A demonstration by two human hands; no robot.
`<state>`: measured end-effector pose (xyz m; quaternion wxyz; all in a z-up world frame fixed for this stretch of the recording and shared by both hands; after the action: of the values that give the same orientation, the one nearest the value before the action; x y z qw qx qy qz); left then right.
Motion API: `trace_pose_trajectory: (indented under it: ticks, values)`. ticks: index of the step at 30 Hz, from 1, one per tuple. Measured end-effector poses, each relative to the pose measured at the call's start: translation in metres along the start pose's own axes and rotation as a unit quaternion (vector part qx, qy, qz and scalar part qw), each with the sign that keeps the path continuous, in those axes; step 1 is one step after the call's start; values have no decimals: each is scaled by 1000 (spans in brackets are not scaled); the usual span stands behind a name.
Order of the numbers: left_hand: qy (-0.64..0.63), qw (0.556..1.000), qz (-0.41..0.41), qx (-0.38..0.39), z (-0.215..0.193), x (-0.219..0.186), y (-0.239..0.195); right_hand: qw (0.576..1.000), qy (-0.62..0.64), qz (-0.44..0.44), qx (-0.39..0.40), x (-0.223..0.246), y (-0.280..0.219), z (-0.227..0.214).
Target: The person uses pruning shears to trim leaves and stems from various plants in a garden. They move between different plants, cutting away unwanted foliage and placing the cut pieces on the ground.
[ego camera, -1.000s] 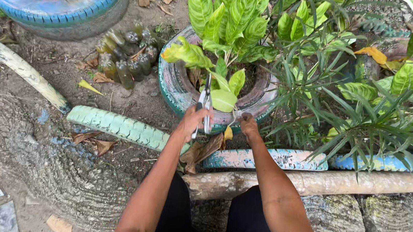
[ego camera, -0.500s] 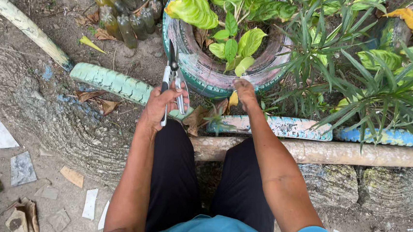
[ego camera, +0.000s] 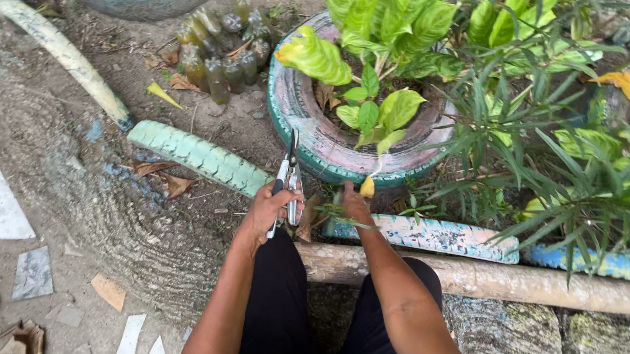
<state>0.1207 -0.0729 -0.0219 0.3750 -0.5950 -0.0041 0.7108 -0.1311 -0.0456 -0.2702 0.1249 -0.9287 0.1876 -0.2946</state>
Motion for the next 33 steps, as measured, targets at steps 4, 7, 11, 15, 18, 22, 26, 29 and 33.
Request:
trace_pose_trajectory:
  ticks: [4, 7, 11, 15, 18, 22, 26, 29, 33]
  values:
    - [-15, 1000, 14, -24, -40, -3, -7, 973, 198, -52, -111, 39, -17, -59]
    - [4, 998, 34, -50, -72, -12, -7, 938, 202, -211, -185, 107, -52, -182]
    - [32, 992, 33, -120, -95, -3, 0, 924, 106, -298, -215, 209, -110, -282]
    - [72, 985, 65, -143, -95, -10, 4, 911, 126, -320, -227, 274, -122, -289]
    - [91, 977, 65, -180, -107, -18, -1, 900, 83, -367, -219, 300, -107, -255]
    - [72, 965, 92, -233, -146, -35, -21, 952, -55, -294, -64, 339, -55, -196]
    - [42, 960, 81, -264, -175, -29, -41, 939, -14, -337, -69, 437, -44, -194]
    - [46, 961, 56, -266, -194, -22, -47, 927, 315, -204, 8, 446, -2, -178]
    - [57, 960, 52, -268, -206, -25, -43, 862, 59, -486, -131, 397, 33, -130]
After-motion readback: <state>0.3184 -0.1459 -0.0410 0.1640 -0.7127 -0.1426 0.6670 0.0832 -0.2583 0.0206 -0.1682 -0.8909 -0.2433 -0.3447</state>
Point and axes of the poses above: each hand's wrist, its own y-axis towards the middle knuckle, its own z-axis out of the palm, x = y × z, the point moved 10 cm from there along y, towards the middle knuckle, and after that the axes turned 5 degrees about -z, right-handed, at the moved point
